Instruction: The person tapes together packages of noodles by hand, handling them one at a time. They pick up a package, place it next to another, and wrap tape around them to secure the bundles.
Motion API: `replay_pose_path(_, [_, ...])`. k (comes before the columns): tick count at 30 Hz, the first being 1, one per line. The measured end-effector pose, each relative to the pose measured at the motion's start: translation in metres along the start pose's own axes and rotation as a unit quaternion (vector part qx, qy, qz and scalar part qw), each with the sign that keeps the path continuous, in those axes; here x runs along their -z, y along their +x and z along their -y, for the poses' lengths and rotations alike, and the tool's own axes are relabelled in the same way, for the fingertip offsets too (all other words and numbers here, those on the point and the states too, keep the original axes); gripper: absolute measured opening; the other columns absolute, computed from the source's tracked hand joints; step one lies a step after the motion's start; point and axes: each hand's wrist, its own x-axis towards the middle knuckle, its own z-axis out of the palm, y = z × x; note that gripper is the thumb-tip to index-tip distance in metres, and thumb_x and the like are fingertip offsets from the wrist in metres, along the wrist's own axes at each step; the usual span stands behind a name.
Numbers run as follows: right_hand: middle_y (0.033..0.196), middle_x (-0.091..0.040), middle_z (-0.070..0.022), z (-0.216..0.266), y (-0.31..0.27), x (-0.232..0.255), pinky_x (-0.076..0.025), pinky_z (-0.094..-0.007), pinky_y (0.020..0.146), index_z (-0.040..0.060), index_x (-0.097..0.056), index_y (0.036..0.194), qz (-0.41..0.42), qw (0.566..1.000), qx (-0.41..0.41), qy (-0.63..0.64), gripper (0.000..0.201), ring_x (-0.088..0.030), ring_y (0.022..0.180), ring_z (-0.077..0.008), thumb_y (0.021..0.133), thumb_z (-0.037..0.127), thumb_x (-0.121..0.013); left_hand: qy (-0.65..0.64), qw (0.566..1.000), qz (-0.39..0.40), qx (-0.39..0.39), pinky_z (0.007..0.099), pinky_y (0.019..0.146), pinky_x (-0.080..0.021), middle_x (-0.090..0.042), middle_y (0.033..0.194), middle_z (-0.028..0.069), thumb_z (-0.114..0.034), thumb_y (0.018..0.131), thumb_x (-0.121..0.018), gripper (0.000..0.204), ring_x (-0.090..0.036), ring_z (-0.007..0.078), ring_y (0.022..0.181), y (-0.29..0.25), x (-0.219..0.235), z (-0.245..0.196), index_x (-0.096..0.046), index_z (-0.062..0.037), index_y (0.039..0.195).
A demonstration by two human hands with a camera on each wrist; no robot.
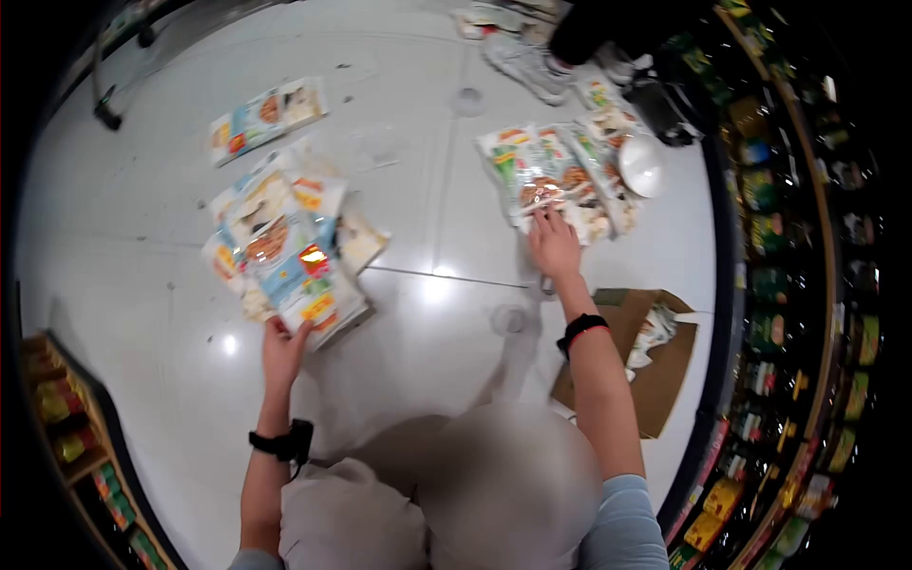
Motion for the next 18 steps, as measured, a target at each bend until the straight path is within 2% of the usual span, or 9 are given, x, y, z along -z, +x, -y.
replay_pose_path(3, [0.149,-0.015,-0.0117,0.007,0.01,-0.028,-0.023,-0.0497,0.105,0.0148,-0.03,0.139,0.083,0.991,-0.052,-0.088,0.065,-0.025,0.132,-0.0332,0.084,0.044,-0.047,0.056,0.998,-0.007,-0.034,0.0315,0.065,-0.047,-0.062,0.078,0.0123,-0.031,0.071,-0.074,0.044,-0.06,0.0204,0.071,0.018,0.003,0.022,-0.055,0.0036,0.09])
replay_pose_path(5, [0.149,-0.013,-0.0136,0.008,0.019,-0.011,-0.023,-0.0518,0.105,0.01,-0.027,0.14,0.154,0.985,-0.064,-0.044,0.073,-0.023,0.133,-0.0366,0.081,0.047,-0.049,0.053,0.998,0.037,-0.002,0.0318,0.066,-0.048,-0.063,0.081,0.0119,-0.03,0.07,-0.074,0.043,-0.06,0.0191,0.072,0.016,0.009,-0.001,-0.056,0.0034,0.092])
replay_pose_path(6, [0.144,-0.026,-0.0171,0.023,0.013,0.006,-0.028,-0.0482,0.103,0.0062,-0.03,0.137,0.119,0.989,-0.064,-0.063,0.067,-0.031,0.128,-0.0365,0.082,0.037,-0.052,0.052,0.997,0.055,0.012,0.0311,0.068,-0.047,-0.063,0.086,0.0122,-0.025,0.071,-0.073,0.044,-0.06,0.0184,0.076,0.019,0.01,-0.002,-0.053,0.0033,0.099])
replay_pose_path(7, [0.144,-0.026,-0.0171,0.03,0.011,0.012,-0.028,-0.0482,0.103,0.0062,-0.03,0.137,0.118,0.99,-0.058,-0.058,0.067,-0.031,0.128,-0.0365,0.082,0.037,-0.052,0.054,0.997,0.047,0.013,0.0311,0.068,-0.047,-0.063,0.086,0.0122,-0.025,0.071,-0.073,0.044,-0.06,0.0184,0.076,0.018,0.01,-0.006,-0.053,0.0033,0.099])
replay_pose_path(9, [0.133,-0.041,-0.0191,0.041,-0.001,0.018,-0.033,-0.0427,0.1,0.0035,-0.038,0.131,0.045,0.979,-0.038,0.193,0.058,-0.04,0.121,-0.0355,0.082,0.027,-0.055,-0.068,0.994,0.08,-0.025,0.0303,0.071,-0.047,-0.062,0.093,0.0128,-0.02,0.073,-0.072,0.048,-0.059,0.0184,0.081,0.012,0.01,-0.01,-0.048,0.0026,0.107])
replay_pose_path(10, [0.123,-0.05,-0.0194,0.051,-0.022,0.013,-0.035,-0.0392,0.097,0.0012,-0.046,0.123,-0.055,0.959,0.022,0.276,0.047,-0.046,0.115,-0.0347,0.082,0.021,-0.058,-0.083,0.992,0.089,-0.024,0.0295,0.073,-0.046,-0.06,0.098,0.0127,-0.013,0.077,-0.067,0.045,-0.059,0.0183,0.087,0.01,0.01,-0.011,-0.043,0.0017,0.113])
replay_pose_path(14, [0.125,-0.049,-0.0173,0.115,-0.13,0.075,-0.034,-0.0382,0.099,0.0044,-0.052,0.117,0.017,0.918,0.093,0.385,0.037,-0.044,0.117,-0.0329,0.084,0.019,-0.058,-0.154,0.984,0.076,-0.054,0.0289,0.083,-0.045,-0.054,0.112,0.0131,0.0,0.082,-0.055,0.044,-0.054,0.018,0.101,0.004,0.021,0.001,-0.038,0.0011,0.123])
replay_pose_path(16, [0.124,-0.05,-0.0162,0.116,-0.173,0.108,-0.035,-0.0375,0.098,0.0045,-0.053,0.115,0.051,0.921,0.061,0.382,0.035,-0.045,0.117,-0.0321,0.083,0.017,-0.058,-0.137,0.975,0.13,-0.119,0.0285,0.091,-0.041,-0.047,0.125,0.0104,0.003,0.082,-0.054,0.053,-0.047,0.0162,0.113,0.008,0.049,0.007,-0.035,0.0003,0.131])
replay_pose_path(18, [0.119,-0.053,-0.0147,0.085,-0.209,0.125,-0.036,-0.0363,0.097,0.0037,-0.055,0.111,0.053,0.921,-0.004,0.387,0.03,-0.048,0.115,-0.0306,0.083,0.015,-0.058,-0.064,0.958,0.219,-0.173,0.0278,0.09,-0.041,-0.053,0.117,0.0088,0.004,0.082,-0.053,0.044,-0.051,0.0144,0.106,0.015,0.079,-0.005,-0.043,0.0012,0.125])
